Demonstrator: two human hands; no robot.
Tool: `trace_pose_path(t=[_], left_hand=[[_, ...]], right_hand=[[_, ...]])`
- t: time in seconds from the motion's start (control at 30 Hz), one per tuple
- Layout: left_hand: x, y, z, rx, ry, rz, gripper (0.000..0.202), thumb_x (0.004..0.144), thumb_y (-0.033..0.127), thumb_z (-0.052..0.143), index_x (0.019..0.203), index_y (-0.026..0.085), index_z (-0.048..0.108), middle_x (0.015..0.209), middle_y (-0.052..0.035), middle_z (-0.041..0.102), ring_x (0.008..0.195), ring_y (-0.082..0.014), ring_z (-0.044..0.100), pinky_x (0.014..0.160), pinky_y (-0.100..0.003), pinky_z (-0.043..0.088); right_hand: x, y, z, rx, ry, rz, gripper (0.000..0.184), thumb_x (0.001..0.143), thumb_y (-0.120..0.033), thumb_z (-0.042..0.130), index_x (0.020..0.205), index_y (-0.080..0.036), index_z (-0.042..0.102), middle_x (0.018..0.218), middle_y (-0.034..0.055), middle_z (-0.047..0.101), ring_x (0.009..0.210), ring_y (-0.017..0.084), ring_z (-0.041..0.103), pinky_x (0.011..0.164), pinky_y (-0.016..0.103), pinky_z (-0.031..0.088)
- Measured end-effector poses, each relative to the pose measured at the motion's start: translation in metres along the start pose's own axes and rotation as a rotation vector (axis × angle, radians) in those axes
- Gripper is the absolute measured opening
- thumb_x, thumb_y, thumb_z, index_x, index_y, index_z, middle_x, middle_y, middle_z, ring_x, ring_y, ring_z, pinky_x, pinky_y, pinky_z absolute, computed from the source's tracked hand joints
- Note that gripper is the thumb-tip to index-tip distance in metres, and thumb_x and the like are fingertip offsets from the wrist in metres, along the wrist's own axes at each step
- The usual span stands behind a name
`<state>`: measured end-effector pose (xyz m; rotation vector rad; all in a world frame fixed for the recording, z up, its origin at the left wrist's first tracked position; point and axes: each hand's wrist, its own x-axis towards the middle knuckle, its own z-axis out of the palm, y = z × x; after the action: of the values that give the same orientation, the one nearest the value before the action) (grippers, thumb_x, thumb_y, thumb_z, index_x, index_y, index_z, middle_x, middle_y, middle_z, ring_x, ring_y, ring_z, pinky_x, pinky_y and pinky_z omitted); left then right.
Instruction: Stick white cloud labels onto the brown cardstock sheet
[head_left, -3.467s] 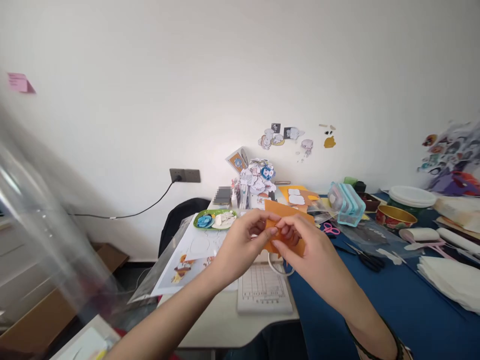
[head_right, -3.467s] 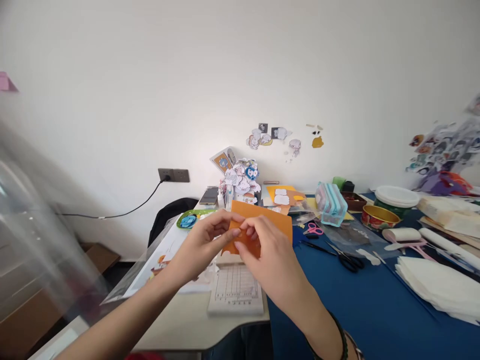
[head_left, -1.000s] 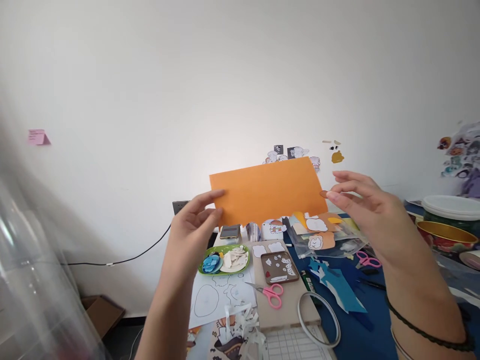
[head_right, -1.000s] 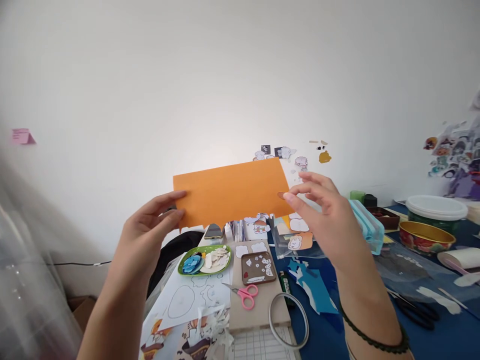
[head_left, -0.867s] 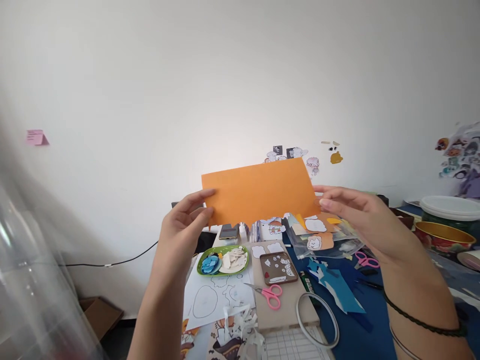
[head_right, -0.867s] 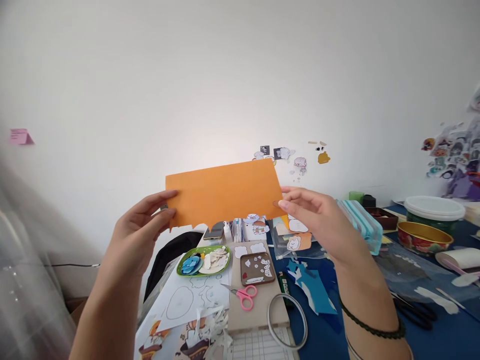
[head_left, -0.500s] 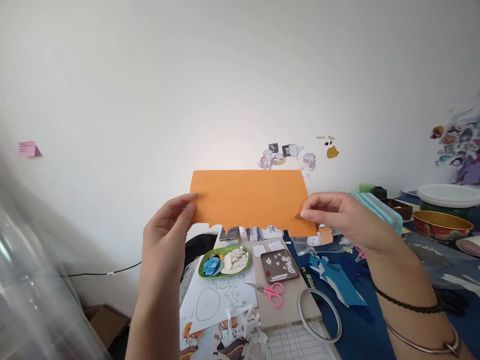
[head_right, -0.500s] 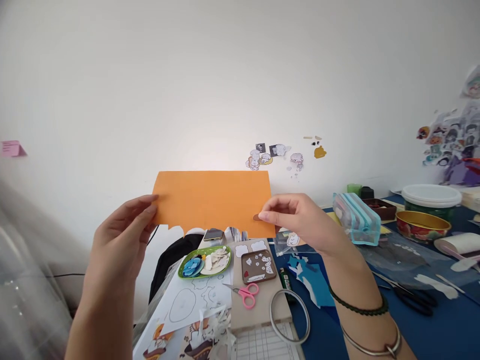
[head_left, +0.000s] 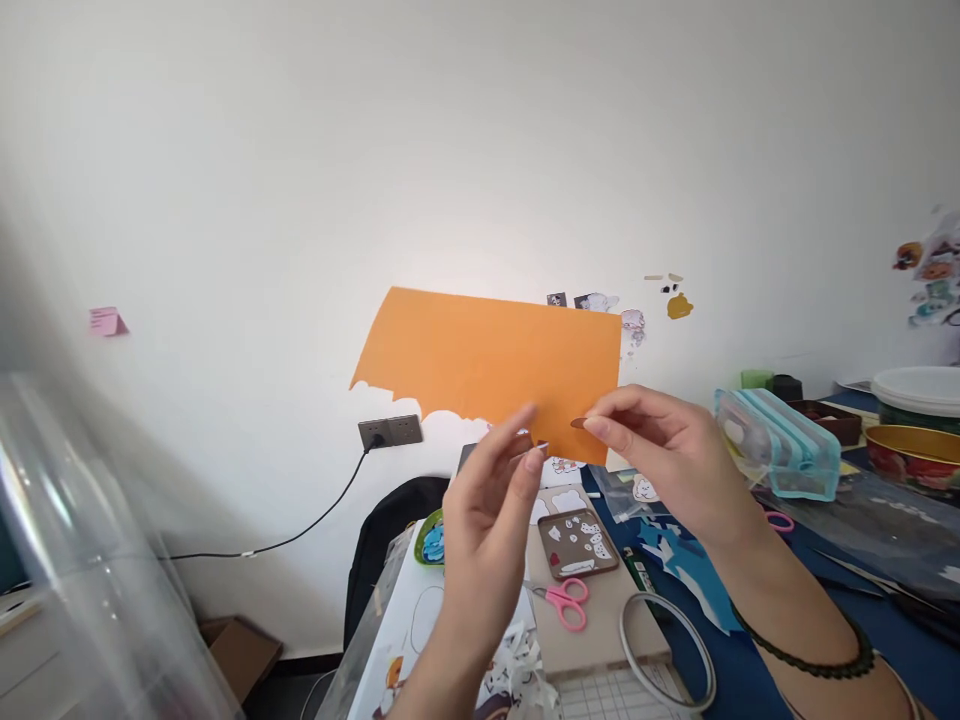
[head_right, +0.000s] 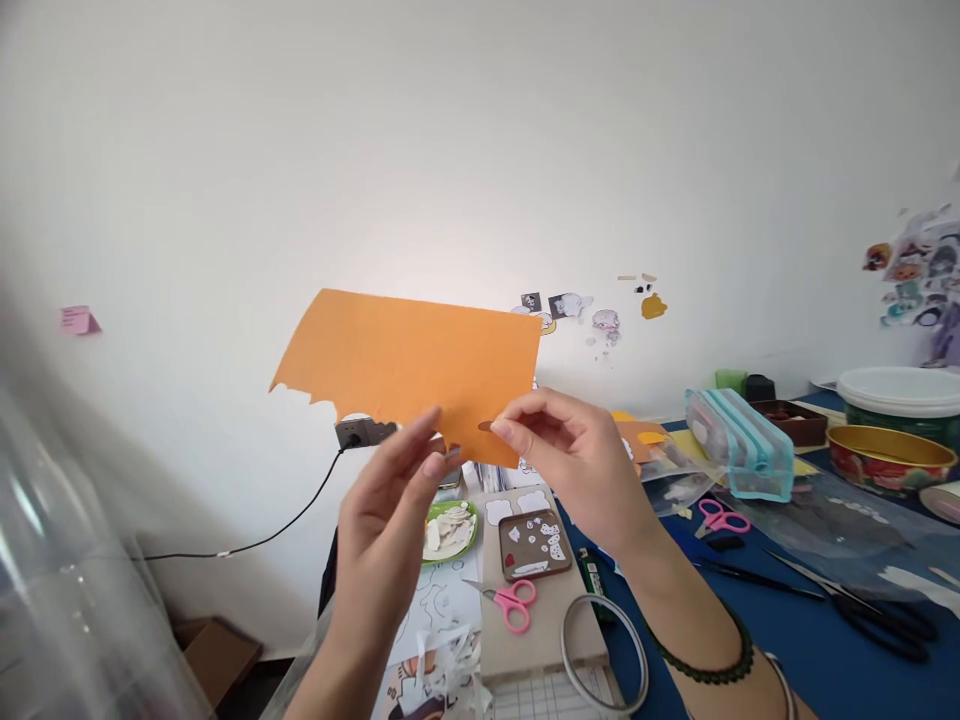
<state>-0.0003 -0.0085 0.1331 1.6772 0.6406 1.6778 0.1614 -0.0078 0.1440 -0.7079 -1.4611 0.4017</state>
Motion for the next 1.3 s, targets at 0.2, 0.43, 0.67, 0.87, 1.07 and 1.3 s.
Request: trace_pose_path(t=[0.2,0.43,0.67,0.87,1.07,1.3], left_hand=[[0.005,-0.003,-0.005,0.079,0.004,-0.052,0.021,0.083,0.026,0.066,0.102,0.028,0.073,0.104,-0.0014,0.074,0.097,-0.0182,0.067,0.085,-0.03,0.055],[0.009,0.0,-0.011,0.068,-0.035,-0.14,0.021,0.084,0.026,0.065,0.103,0.03,0.073,0.103,0.0005,0.074,0.098,-0.0155,0.067,0.088,-0.026,0.053],[0.009,-0.002,-0.013,0.022,-0.068,-0.161,0.02,0.085,0.026,0.064,0.102,0.03,0.073,0.1,0.0017,0.074,0.093,-0.0129,0.067,0.08,-0.02,0.055],[0.009,-0.003,-0.012,-0.001,-0.084,-0.156,0.02,0.085,0.025,0.064,0.102,0.03,0.074,0.1,0.0021,0.075,0.092,-0.0122,0.068,0.083,-0.02,0.055],[0.008,-0.002,-0.012,0.004,-0.082,-0.172,0.022,0.082,0.025,0.067,0.102,0.03,0.073,0.102,0.0019,0.074,0.093,-0.0121,0.068,0.084,-0.02,0.055],[0.009,0.0,-0.011,0.023,-0.051,-0.199,0.025,0.076,0.021,0.072,0.1,0.029,0.074,0.101,0.0009,0.074,0.091,-0.0113,0.066,0.079,-0.017,0.054]], right_hand=[[-0.001,-0.007,0.003,-0.063,-0.181,0.034,0.016,0.086,-0.03,0.06,0.074,-0.021,0.063,0.073,-0.0003,0.06,0.069,0.013,0.058,0.063,0.023,0.05],[-0.003,-0.005,0.008,-0.209,-0.247,0.138,0.017,0.084,-0.03,0.061,0.07,-0.021,0.063,0.072,-0.0005,0.062,0.067,0.013,0.059,0.062,0.025,0.047],[-0.002,-0.001,0.007,-0.175,-0.263,0.222,0.017,0.081,-0.033,0.063,0.07,-0.02,0.064,0.072,-0.0011,0.063,0.067,0.013,0.058,0.061,0.025,0.045],[-0.001,0.001,0.008,-0.186,-0.259,0.276,0.019,0.08,-0.036,0.063,0.07,-0.02,0.065,0.075,0.0006,0.064,0.069,0.014,0.058,0.062,0.027,0.045],[-0.002,-0.003,0.012,-0.243,-0.224,0.242,0.015,0.081,-0.031,0.061,0.069,-0.022,0.064,0.074,0.0003,0.065,0.07,0.014,0.06,0.064,0.028,0.046],[-0.004,-0.005,0.015,-0.265,-0.191,0.22,0.015,0.08,-0.028,0.06,0.067,-0.022,0.061,0.07,-0.0004,0.065,0.067,0.014,0.059,0.061,0.027,0.045]])
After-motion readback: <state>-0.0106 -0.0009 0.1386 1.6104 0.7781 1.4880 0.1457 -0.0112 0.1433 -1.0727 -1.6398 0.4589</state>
